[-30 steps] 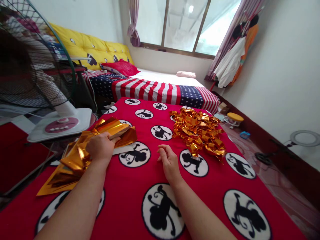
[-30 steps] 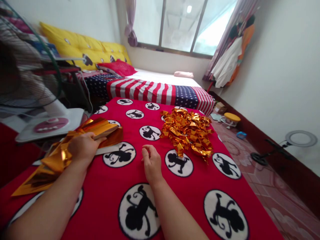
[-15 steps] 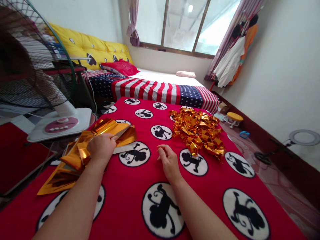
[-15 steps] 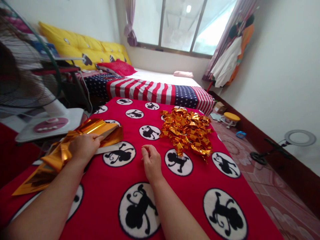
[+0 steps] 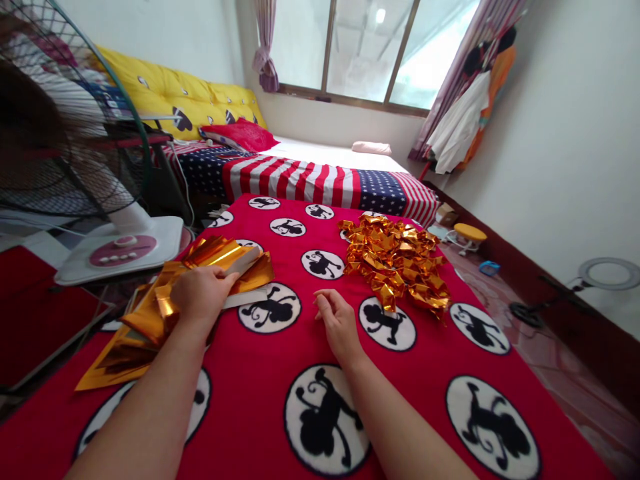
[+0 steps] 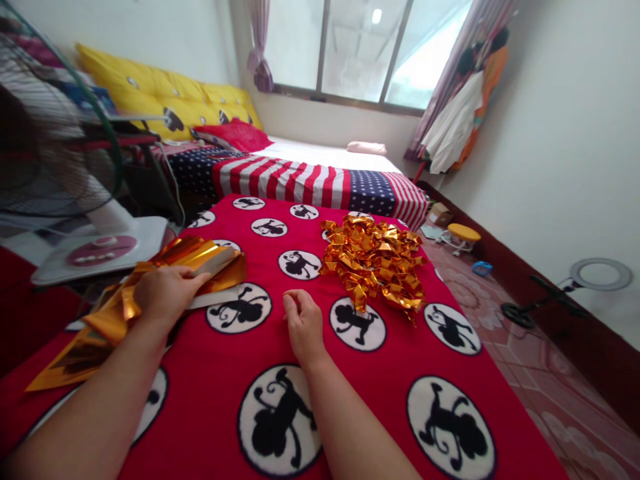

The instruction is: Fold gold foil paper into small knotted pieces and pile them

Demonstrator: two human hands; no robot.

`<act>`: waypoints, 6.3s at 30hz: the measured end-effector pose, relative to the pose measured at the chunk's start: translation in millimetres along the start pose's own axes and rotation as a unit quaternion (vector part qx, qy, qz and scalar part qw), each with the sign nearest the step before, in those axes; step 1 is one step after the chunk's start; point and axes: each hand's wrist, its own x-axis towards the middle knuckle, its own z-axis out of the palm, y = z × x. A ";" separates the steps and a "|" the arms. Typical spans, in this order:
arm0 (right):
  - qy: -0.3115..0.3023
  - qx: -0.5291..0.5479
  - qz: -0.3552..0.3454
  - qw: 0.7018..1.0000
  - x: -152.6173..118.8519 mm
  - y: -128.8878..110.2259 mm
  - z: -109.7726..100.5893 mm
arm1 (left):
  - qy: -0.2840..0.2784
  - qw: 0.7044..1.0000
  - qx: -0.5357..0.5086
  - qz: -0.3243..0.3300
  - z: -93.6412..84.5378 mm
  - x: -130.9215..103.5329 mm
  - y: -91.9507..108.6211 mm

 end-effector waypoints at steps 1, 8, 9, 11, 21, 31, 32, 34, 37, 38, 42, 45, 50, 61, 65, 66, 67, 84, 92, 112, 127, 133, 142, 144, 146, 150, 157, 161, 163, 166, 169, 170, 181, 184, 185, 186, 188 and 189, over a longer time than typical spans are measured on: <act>-0.001 0.000 0.000 1.000 0.0 0.1 0.0 | -0.002 1.000 0.001 -0.003 -0.4 0.0 0.3; -0.002 0.000 -0.004 1.000 0.8 1.4 -0.2 | -0.004 1.000 -0.002 -0.009 -0.4 -1.6 1.3; -0.002 0.000 -0.005 1.000 0.8 1.3 -0.2 | 0.000 1.000 -0.006 -0.008 -0.1 -2.0 1.2; -0.003 -0.001 -0.007 1.000 0.6 1.1 -0.3 | 0.001 1.000 -0.014 -0.009 0.5 -2.2 0.5; -0.003 -0.010 -0.011 1.000 0.2 2.4 -0.2 | 0.032 0.997 -0.057 -0.034 0.9 -4.5 1.0; 0.100 0.092 0.029 0.990 4.4 4.7 -1.6 | 0.121 0.894 -0.334 0.274 -23.2 -38.9 48.1; 0.134 0.104 0.028 0.985 5.9 6.1 -3.2 | 0.090 0.878 -0.352 0.311 -21.7 -44.6 54.7; 0.192 0.119 0.022 0.974 9.2 9.9 -7.7 | 0.012 0.837 -0.375 0.398 -15.2 -54.5 64.5; 0.249 0.121 0.015 0.961 13.4 16.3 -15.9 | -0.102 0.795 -0.379 0.462 0.0 -62.0 68.9; 0.264 0.119 0.017 0.957 14.5 18.0 -18.7 | -0.138 0.787 -0.370 0.473 5.2 -62.6 68.0; 0.283 0.053 0.006 0.958 18.1 20.2 -28.0 | -0.188 0.786 -0.338 0.482 19.4 -61.9 62.3; 0.238 -0.049 -0.057 0.968 22.4 17.4 -31.0 | -0.181 0.794 -0.343 0.469 22.7 -64.2 62.8; 0.138 -0.199 -0.079 0.967 37.6 12.1 -27.9 | -0.169 0.796 -0.361 0.456 26.6 -69.3 70.3; 0.177 -0.253 -0.074 0.948 44.6 12.1 -19.1 | -0.177 0.785 -0.396 0.442 35.6 -67.1 71.8; 0.256 0.069 -0.098 0.959 35.6 5.7 -23.1 | -0.180 0.785 -0.402 0.436 36.5 -66.8 71.8; 0.266 0.159 -0.079 0.947 34.6 4.6 -23.6 | -0.181 0.785 -0.402 0.435 36.9 -66.8 71.7; 0.268 0.241 -0.054 0.931 34.4 3.8 -23.9 | -0.181 0.785 -0.402 0.434 37.3 -66.8 71.6; 0.173 0.617 0.170 0.749 45.2 5.6 -43.2 | -0.186 0.788 -0.400 0.428 37.4 -66.9 71.4; 0.163 0.638 0.175 0.732 44.4 -4.1 -43.0 | -0.186 0.787 -0.400 0.431 36.7 -66.7 72.0; 0.238 0.033 -0.188 0.952 30.4 -19.0 -36.4 | -0.182 0.787 -0.407 0.427 34.1 -67.2 72.0; 0.156 -0.424 -0.089 0.888 27.9 0.1 -18.9 | -0.181 0.787 -0.402 0.432 34.4 -67.1 72.4; 0.126 -0.396 -0.073 0.907 32.9 10.4 -15.7 | -0.178 0.787 -0.400 0.435 32.8 -67.4 72.7; 0.137 -0.287 -0.042 0.947 26.8 18.4 -22.0 | -0.229 0.752 -0.442 0.432 33.9 -63.6 67.2; 0.160 -0.232 -0.040 0.959 24.1 20.9 -27.3 | -0.241 0.744 -0.448 0.434 32.6 -62.9 64.9; 0.177 -0.163 -0.031 0.970 21.0 24.7 -32.5 | -0.246 0.735 -0.454 0.440 30.5 -62.8 63.4; 0.176 -0.068 -0.014 0.982 14.2 31.7 -39.9 | -0.250 0.726 -0.451 0.455 26.3 -64.0 63.0; 0.193 -0.091 -0.051 0.976 16.6 29.6 -46.8 | -0.234 0.736 -0.441 0.457 25.3 -69.0 64.2; 0.173 -0.102 -0.048 0.979 29.6 30.0 -46.0 | -0.229 0.749 -0.418 0.460 24.8 -71.3 65.6; 0.158 -0.065 -0.030 0.985 36.7 31.8 -43.3 | -0.230 0.750 -0.416 0.460 24.1 -71.8 66.4; 0.149 -0.046 -0.001 0.988 45.5 33.8 -38.8 | -0.235 0.749 -0.413 0.461 21.9 -72.1 67.1; 0.149 -0.094 0.018 0.984 50.7 32.8 -36.7 | -0.242 0.753 -0.404 0.459 17.8 -71.9 67.4; 0.150 -0.110 0.024 0.982 51.7 31.8 -36.6 | -0.246 0.752 -0.405 0.458 16.3 -71.6 67.4; 0.159 -0.100 0.009 0.982 55.0 35.2 -37.7 | -0.283 0.723 -0.446 0.446 12.8 -69.7 67.1; 0.210 0.060 -0.010 0.976 50.3 33.5 -35.0 | -0.290 0.728 -0.465 0.412 13.8 -71.1 68.2; 0.232 0.125 -0.004 0.965 48.0 31.3 -33.8 | -0.292 0.732 -0.473 0.394 14.3 -71.5 68.9; 0.247 0.189 0.006 0.951 45.5 28.4 -32.6 | -0.288 0.737 -0.481 0.377 14.9 -72.0 69.8; 0.236 0.307 0.035 0.921 40.4 21.5 -30.8 | -0.269 0.748 -0.500 0.345 16.1 -73.0 72.3; 0.208 0.358 0.050 0.909 38.0 17.9 -30.3 | -0.257 0.752 -0.510 0.329 16.5 -73.8 74.0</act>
